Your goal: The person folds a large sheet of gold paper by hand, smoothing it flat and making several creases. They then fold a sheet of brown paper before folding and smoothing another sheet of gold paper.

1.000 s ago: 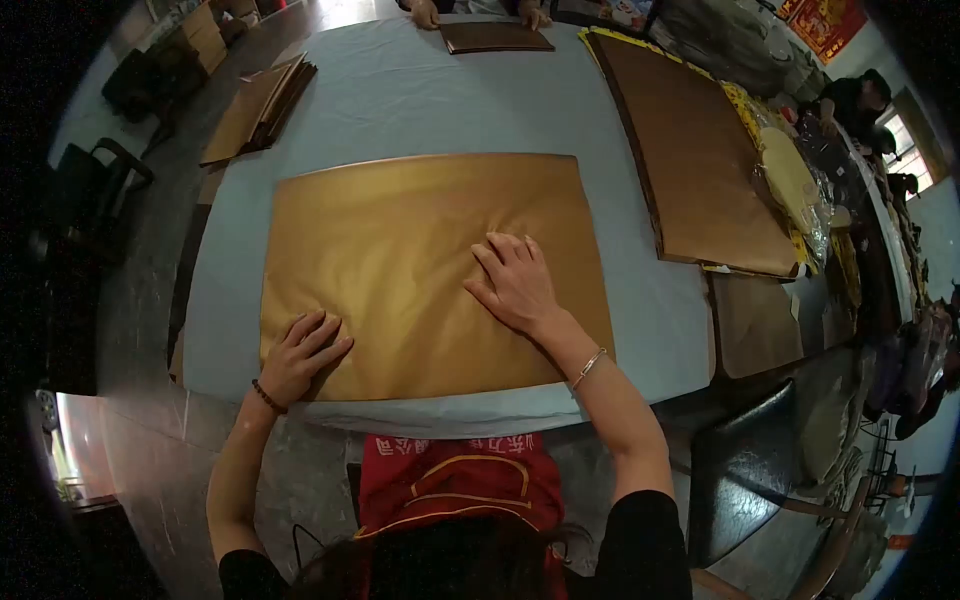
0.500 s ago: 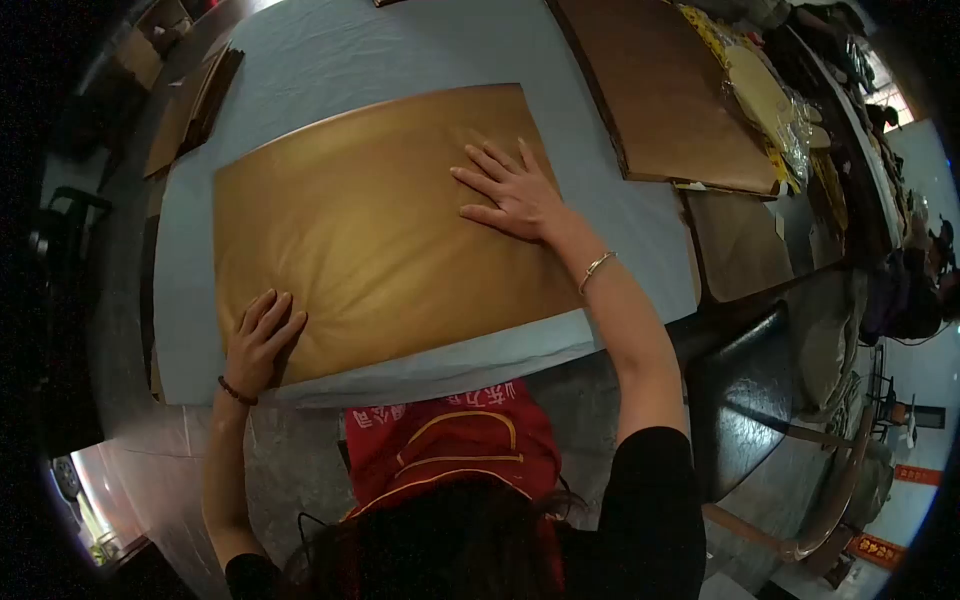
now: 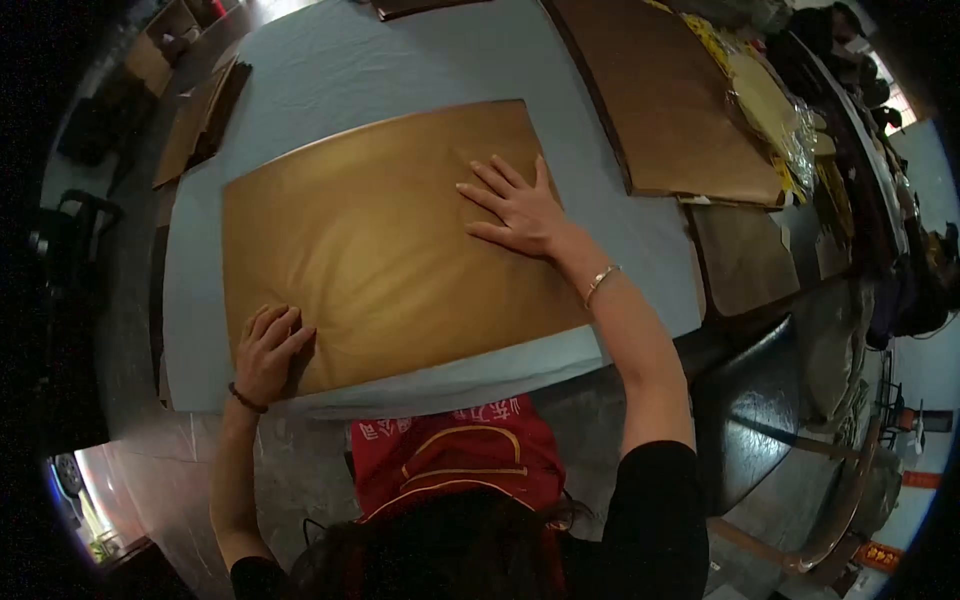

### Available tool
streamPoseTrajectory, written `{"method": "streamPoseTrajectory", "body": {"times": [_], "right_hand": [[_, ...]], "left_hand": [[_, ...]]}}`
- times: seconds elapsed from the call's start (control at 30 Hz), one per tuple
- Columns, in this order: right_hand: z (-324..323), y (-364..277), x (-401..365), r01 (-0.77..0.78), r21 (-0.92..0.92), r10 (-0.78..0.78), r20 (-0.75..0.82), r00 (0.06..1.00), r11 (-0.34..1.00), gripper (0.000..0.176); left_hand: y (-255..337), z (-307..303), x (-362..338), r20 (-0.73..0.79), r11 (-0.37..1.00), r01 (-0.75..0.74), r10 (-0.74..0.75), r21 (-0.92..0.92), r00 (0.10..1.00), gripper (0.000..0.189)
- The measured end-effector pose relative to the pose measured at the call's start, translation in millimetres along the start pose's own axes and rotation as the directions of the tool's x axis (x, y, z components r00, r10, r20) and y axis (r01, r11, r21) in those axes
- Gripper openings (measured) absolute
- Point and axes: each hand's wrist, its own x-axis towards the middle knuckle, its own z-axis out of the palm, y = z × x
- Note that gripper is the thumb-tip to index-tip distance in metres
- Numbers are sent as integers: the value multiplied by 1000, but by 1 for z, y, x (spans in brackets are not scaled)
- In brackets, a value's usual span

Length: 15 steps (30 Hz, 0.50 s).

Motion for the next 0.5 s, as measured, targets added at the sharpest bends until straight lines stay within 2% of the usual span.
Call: {"method": "streamPoseTrajectory", "body": {"times": [0.03,0.1,0.13,0.23,0.33,0.37,0.43,0.47,0.5], "right_hand": [[-1,0,0,-16,13,16,16,1000,1000,65],[2,1,1,21,-37,-21,3,1000,999,64],[2,1,0,5,-39,-5,5,1000,999,64],[-4,0,0,-1,-6,1,17,1000,1000,64],[-4,-2,3,5,36,-7,34,999,999,63],[-3,0,2,-26,33,25,37,999,999,62],[-3,2,3,0,32,-1,39,999,999,63],[-2,1,3,-17,27,16,40,999,999,63],[-6,-2,3,-25,28,24,51,998,999,63]], "left_hand": [[6,3,2,-9,1000,19,-19,20,1000,25],[16,16,4,-72,982,190,-189,6,979,27],[20,19,8,-172,979,197,-184,60,968,29],[33,13,17,-124,956,280,-269,85,955,32],[27,17,14,-117,961,267,-257,75,959,38],[26,21,6,-23,952,289,-288,96,957,41],[22,14,11,-53,973,196,-190,125,980,44],[18,21,6,57,980,175,-181,97,982,44],[15,28,4,58,994,109,-110,29,992,46]]}}
